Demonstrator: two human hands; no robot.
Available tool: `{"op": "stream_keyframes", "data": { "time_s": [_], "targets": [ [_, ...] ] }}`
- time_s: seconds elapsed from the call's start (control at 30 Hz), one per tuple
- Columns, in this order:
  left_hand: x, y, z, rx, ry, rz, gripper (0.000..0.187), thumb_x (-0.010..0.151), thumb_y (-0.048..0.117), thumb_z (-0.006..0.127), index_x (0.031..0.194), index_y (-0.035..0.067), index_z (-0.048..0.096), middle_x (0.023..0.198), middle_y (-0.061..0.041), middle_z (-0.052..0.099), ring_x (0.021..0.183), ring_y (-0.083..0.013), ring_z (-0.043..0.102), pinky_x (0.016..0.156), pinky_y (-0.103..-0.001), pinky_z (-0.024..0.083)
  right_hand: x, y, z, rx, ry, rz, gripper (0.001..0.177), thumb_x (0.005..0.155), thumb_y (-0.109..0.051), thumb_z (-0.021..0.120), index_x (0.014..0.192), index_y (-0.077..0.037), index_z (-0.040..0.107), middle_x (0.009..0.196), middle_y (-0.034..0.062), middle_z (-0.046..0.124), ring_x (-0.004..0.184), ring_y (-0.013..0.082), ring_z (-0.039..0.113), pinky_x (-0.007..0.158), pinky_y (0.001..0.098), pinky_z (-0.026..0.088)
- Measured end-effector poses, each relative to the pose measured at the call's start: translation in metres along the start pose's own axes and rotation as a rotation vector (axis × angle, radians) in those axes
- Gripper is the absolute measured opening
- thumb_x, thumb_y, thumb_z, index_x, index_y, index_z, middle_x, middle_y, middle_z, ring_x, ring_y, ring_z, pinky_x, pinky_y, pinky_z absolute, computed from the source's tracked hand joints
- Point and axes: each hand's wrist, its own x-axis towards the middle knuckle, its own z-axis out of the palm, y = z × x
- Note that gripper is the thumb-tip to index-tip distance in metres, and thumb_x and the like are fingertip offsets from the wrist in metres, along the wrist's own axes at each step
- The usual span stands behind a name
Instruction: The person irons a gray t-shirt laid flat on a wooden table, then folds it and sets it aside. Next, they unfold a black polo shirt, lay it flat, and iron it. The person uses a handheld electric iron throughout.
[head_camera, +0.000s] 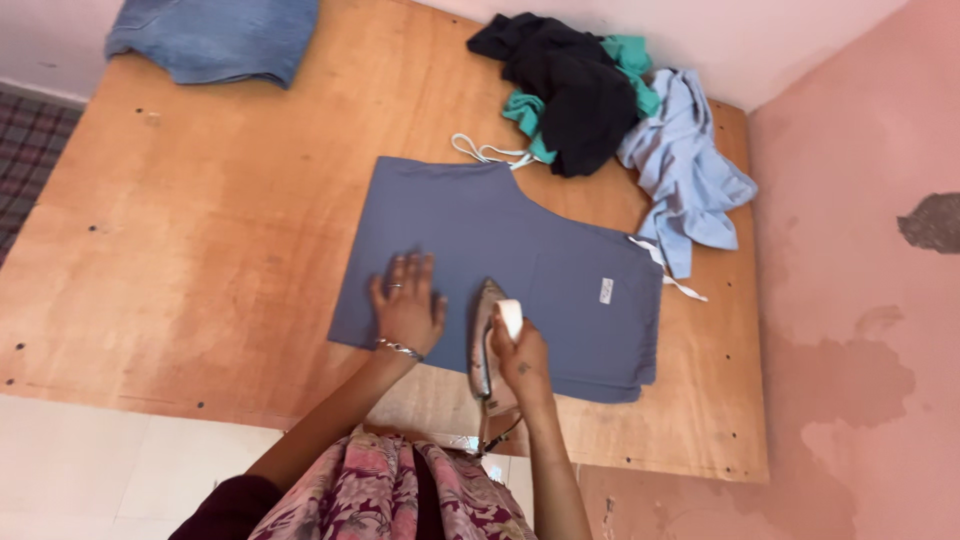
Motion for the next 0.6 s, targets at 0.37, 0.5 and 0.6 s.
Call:
{"op": "stream_keyframes", "data": {
  "time_s": [0.37, 0.5, 0.6],
  "targets": [
    [0.006, 0.024, 0.035, 0.180, -0.360, 0.001, 0.068, 0.098, 0.055, 0.033, 0.160, 0.031, 0.022, 0.169, -0.004, 0.011, 0.155, -0.0306, 0.002, 0.119, -0.062, 0.003, 0.003, 0.116, -0.109, 0.017, 0.386, 0.190, 0.064, 0.095, -0.058, 0.058, 0.081, 0.002, 0.072, 0.065, 0.0168, 0.069, 0.055, 0.0219, 0.065, 0.050, 0.0360, 0.049],
    [0.009, 0.027, 0.032, 0.214, -0.379, -0.006, 0.068, 0.097, 0.056, 0.031, 0.160, 0.031, 0.022, 0.170, -0.003, 0.010, 0.157, -0.0297, 0.001, 0.120, -0.062, 0.004, 0.012, 0.130, -0.146, 0.018, 0.520, 0.193, 0.057, 0.093, -0.056, 0.059, 0.085, -0.001, 0.070, 0.062, 0.0121, 0.067, 0.053, 0.0208, 0.066, 0.050, 0.0352, 0.051],
    [0.008, 0.027, 0.032, 0.239, -0.376, 0.008, 0.068, 0.097, 0.055, 0.032, 0.160, 0.032, 0.021, 0.170, -0.004, 0.010, 0.156, -0.0305, 0.002, 0.120, -0.062, 0.004, 0.044, 0.120, -0.162, 0.100, 0.538, 0.251, 0.058, 0.095, -0.056, 0.059, 0.080, 0.000, 0.068, 0.058, 0.0122, 0.063, 0.048, 0.0216, 0.062, 0.046, 0.0373, 0.047]
  ]
}}
